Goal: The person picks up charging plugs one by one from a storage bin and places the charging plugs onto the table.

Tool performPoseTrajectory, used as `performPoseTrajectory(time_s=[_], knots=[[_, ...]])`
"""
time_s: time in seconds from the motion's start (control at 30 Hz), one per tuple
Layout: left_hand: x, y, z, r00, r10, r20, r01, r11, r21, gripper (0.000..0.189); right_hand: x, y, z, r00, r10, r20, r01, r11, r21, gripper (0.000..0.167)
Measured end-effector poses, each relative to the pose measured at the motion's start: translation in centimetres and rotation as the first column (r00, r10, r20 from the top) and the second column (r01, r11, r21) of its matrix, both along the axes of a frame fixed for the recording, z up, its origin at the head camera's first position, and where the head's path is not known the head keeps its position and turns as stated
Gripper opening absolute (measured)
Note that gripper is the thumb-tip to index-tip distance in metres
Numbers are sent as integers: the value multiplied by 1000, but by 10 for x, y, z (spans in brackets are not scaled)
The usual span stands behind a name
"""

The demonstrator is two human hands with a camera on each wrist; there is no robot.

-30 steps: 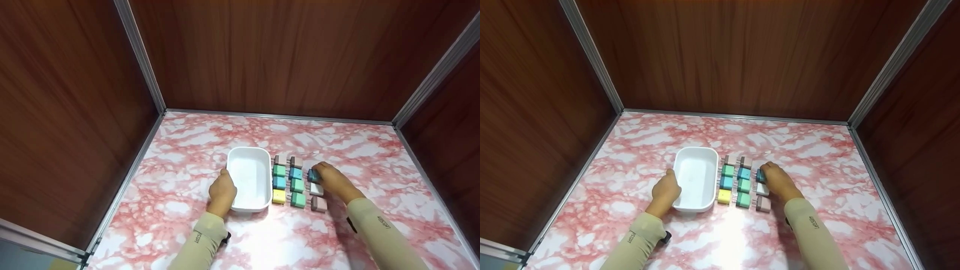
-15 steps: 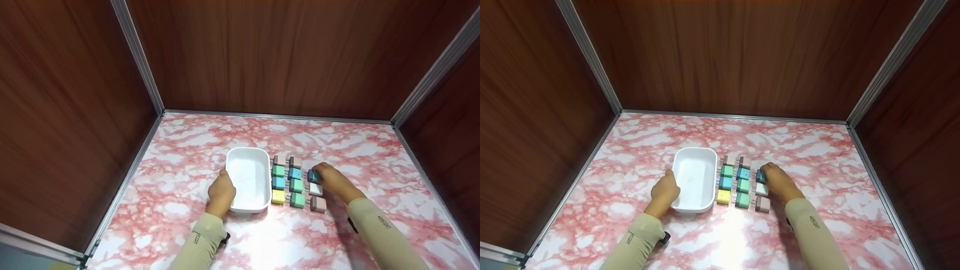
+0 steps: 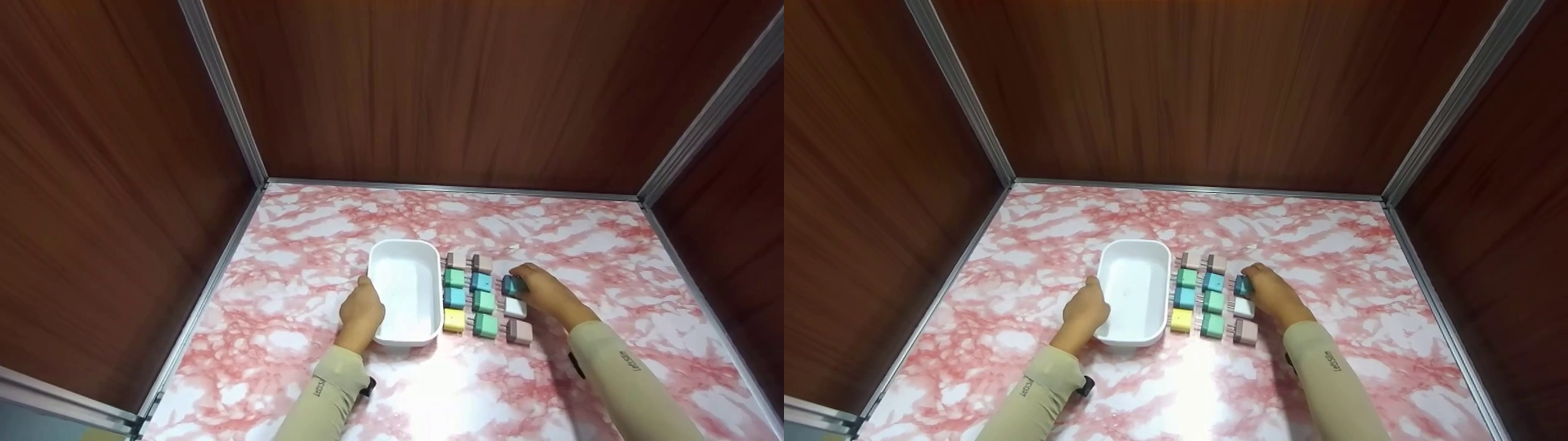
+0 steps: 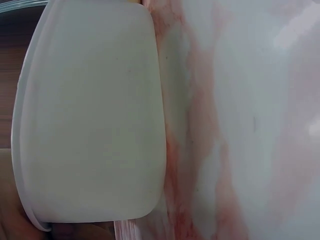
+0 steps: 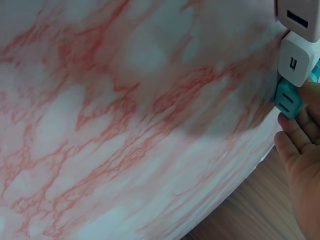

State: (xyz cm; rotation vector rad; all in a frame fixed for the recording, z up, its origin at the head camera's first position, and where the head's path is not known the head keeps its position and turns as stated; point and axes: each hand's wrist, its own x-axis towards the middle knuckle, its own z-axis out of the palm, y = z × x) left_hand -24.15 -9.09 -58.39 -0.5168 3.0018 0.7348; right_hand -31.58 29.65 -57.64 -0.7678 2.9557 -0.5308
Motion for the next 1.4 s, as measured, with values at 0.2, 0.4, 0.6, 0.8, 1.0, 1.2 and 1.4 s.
performPoseTrajectory(time_s=[0.2,0.4,0.6,0.8,1.0,1.2,1.4], knots=[[-3,-2,6,998,-25,57,24,999,24,47,1,0,5,1000,2,-17,-2,999,-36,46],[-2,-4,12,989,-71,128,66,997,38,60,9,1,6,998,-63,7,64,997,-53,46],[-1,-11,16,986,-98,136,89,993,72,67,15,-3,2,995,-103,-13,102,992,-75,50],[-1,-20,16,986,-125,110,102,975,199,70,22,-7,0,990,-124,-62,117,988,-102,48],[1,-32,12,988,-132,83,92,924,371,66,29,-16,3,988,-146,-55,140,984,-112,52],[2,-41,12,989,-144,32,116,896,429,48,35,-29,9,986,-145,-86,133,983,-126,53],[5,-39,5,989,-108,-97,133,943,305,50,44,-42,6,977,-132,-166,109,984,-139,52]])
